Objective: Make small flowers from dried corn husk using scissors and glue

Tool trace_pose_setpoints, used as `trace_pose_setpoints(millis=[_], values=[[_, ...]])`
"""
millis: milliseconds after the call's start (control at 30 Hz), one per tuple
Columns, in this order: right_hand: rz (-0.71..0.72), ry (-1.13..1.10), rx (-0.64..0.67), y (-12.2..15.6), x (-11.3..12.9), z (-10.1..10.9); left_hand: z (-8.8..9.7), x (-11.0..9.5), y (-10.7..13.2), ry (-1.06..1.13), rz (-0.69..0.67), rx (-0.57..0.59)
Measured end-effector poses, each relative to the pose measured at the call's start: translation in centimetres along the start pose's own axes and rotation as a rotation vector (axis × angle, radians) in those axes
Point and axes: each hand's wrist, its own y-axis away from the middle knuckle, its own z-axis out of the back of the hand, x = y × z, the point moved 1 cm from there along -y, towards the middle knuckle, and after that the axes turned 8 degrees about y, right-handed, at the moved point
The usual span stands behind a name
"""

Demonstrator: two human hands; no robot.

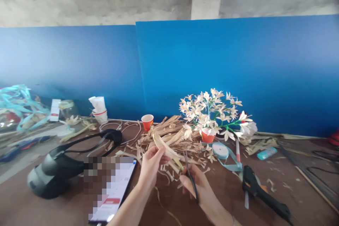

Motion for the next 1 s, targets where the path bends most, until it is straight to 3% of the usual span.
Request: trace_pose_setpoints(millis=[200, 367, 567, 733, 1000], values=[[-0.151, 0.065, 0.229, 0.3, -1.0, -0.9, 0.1, -0.1, -0.2, 0.119, -0.053, -0.063], [0.038, 0.032, 0.04, 0.3, -0.3, -0.6, 1.2, -0.1, -1.0, 0.244, -0.083, -0.228], [-0.085, 0.092, 0.254, 0.6, -0.9, -1.1, 0.6, 0.5, -0.3, 0.157, -0.07, -0.133], [-0.106, 0.05, 0.209, 0.4, -1.0, -1.2, -0.6, 1.0, 0.7, 0.065, -0.013, -0.041], [-0.138, 0.032, 0.153, 0.0, -0.7, -0.9, -0.8, 1.6, 0.9, -0.004, 0.064, 0.042]])
